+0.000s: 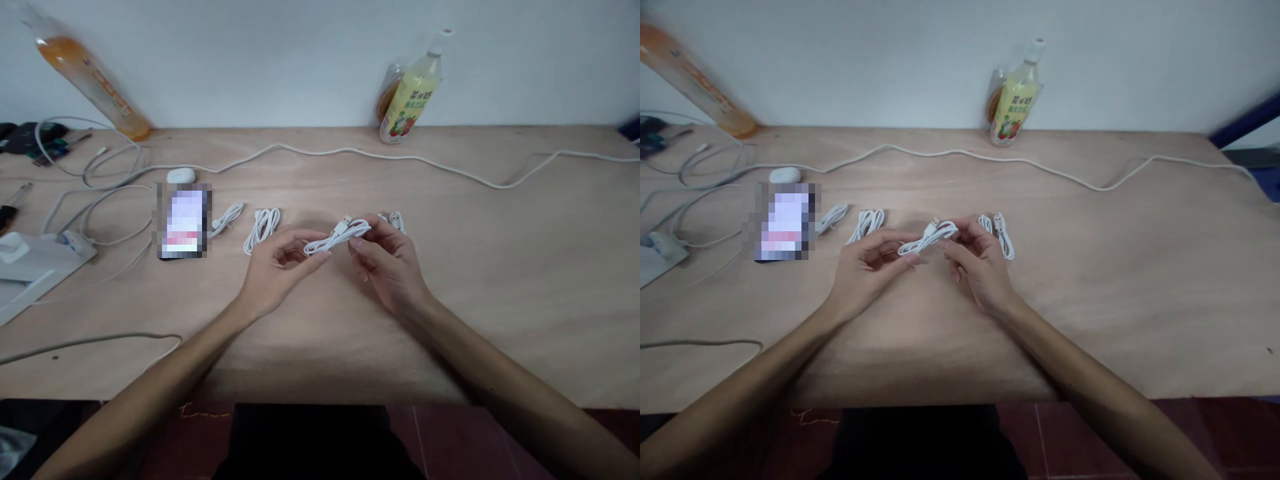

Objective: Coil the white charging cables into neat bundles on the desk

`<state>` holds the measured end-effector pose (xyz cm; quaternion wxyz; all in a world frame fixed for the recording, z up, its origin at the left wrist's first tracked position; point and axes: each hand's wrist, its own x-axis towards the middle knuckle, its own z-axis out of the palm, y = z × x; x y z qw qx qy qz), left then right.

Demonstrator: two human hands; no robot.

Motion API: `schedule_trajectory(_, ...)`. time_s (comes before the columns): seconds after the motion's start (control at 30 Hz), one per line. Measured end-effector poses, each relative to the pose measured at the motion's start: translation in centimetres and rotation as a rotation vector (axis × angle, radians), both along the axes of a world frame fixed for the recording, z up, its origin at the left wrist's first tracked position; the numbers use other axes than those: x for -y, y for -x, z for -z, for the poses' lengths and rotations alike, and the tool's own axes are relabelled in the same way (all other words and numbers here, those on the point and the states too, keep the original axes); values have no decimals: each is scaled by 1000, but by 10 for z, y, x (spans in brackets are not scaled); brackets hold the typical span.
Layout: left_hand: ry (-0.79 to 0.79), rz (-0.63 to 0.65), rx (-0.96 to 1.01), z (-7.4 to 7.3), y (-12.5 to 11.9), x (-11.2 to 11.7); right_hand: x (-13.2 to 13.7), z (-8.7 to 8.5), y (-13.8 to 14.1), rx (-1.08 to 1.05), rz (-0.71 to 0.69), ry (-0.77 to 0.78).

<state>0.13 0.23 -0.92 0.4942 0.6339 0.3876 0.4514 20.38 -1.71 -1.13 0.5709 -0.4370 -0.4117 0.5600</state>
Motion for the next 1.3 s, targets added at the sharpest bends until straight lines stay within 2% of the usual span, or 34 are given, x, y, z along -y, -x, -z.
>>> schedule_trajectory(0.17,-209,9,-87,6,0,3,0,-3,1,1,44,10)
schedule_trajectory(0.27,-226,20,-154,7,1,4,0,-4,0,18,43,23)
schedule_trajectory(0.53,183,118,51,2,1,4,-3,-8,-9,82,66,7)
schedule_trajectory(0.73,401,322,155,2,2,-3,-7,-4,-13,140,15,53)
schedule_trajectory(0.87,445,381,137,1,2,-3,-6,-1,-10,112,-7,110)
schedule_trajectory(1.07,359,434,15,-11,3,-2,-6,-1,-8,85,-43,134)
schedule_trajectory(1.3,510,408,4,-16,-2,-1,-3,-1,-5,80,-85,137)
